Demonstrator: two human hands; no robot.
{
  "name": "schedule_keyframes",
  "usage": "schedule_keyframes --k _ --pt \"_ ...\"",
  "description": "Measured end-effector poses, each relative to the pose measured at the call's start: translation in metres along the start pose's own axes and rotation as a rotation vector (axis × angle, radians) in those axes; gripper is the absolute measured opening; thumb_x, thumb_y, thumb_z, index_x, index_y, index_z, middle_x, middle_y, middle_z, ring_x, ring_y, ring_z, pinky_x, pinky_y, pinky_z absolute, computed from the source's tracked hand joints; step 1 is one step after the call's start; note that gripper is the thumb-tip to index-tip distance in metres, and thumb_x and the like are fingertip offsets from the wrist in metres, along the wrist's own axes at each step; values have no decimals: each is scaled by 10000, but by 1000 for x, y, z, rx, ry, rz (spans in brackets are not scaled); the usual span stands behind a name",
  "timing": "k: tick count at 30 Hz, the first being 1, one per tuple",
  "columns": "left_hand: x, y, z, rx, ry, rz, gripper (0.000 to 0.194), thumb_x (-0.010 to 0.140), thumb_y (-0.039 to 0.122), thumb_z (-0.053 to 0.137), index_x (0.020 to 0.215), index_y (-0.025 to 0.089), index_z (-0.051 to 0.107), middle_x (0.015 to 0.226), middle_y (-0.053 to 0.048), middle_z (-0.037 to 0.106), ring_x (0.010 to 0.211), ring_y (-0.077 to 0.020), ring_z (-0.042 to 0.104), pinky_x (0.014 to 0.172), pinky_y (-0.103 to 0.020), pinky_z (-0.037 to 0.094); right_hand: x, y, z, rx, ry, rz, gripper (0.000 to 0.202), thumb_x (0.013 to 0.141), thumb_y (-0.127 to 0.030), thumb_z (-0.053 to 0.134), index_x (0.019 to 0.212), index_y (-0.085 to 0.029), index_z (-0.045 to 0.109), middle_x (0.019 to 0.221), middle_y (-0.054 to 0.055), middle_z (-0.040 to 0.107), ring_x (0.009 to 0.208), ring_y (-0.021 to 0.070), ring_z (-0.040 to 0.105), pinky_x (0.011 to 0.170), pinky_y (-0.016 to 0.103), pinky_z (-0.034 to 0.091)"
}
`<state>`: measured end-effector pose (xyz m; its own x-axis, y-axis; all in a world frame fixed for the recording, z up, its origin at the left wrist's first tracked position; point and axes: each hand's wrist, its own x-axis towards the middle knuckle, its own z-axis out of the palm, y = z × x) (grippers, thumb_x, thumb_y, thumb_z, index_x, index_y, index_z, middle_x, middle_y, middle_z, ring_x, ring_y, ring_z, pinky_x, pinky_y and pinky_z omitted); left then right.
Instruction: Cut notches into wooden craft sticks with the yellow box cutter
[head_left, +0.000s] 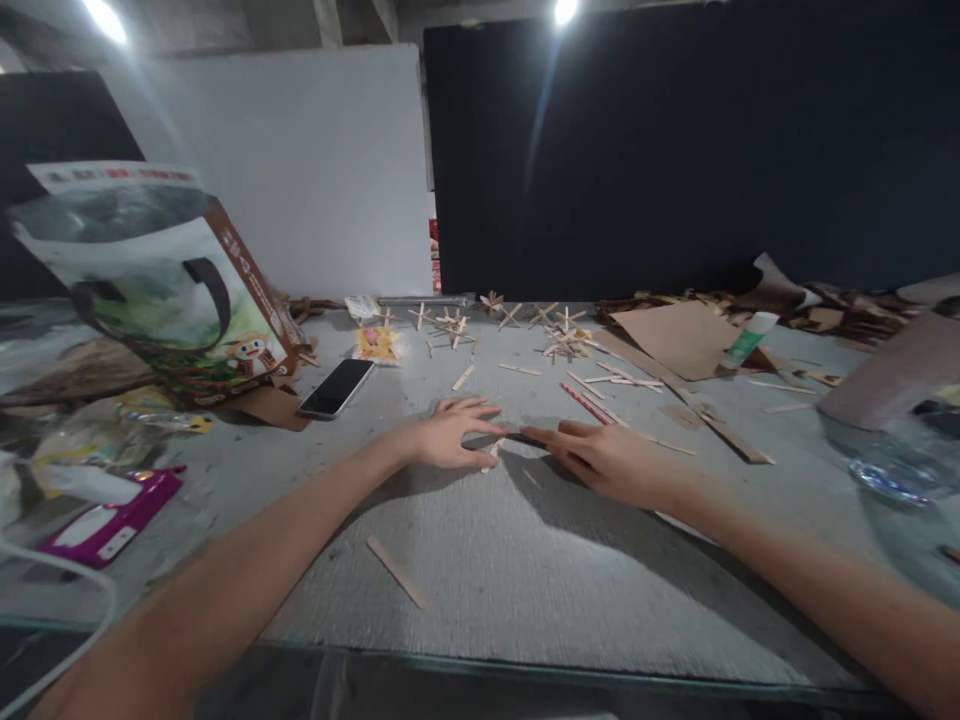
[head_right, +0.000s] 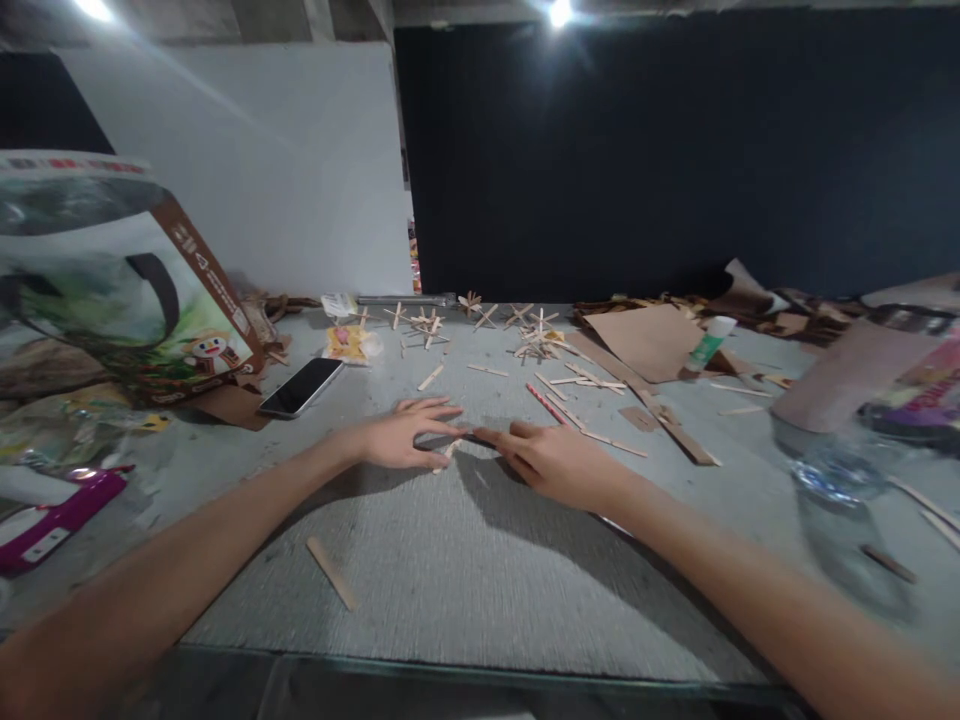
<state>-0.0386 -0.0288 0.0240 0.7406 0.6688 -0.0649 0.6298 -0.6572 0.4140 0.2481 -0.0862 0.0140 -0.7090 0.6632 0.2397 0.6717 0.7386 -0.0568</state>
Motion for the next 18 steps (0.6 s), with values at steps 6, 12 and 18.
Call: schedule_keyframes --k 6,12,18 --pt "1 -3 -1 -8 -21 -12 612 865 571 734 1441 403 617 1705 -22 336 1612 -357 176 1271 -590 114 1 -3 7 -41 52 -19 434 1103 -321 407 1486 -231 591 918 73 704 673 165 646 593 264 398" --pt "0 -2 -1 -14 -21 -2 596 877 551 727 1443 404 614 1703 -11 331 1615 -330 181 1276 -562 117 3 -1 10 -16 52 8 413 1103 -325 414 1437 -219 633 929 81 707 679 169 653 596 275 402" --pt "0 0 -2 -12 -29 -17 607 871 543 734 1449 406 609 1707 -15 326 1611 -348 188 1273 -560 114 4 -4 9 -8 53 -4 408 1103 -316 415 1430 -225 643 905 78 706 673 172 661 605 275 417"
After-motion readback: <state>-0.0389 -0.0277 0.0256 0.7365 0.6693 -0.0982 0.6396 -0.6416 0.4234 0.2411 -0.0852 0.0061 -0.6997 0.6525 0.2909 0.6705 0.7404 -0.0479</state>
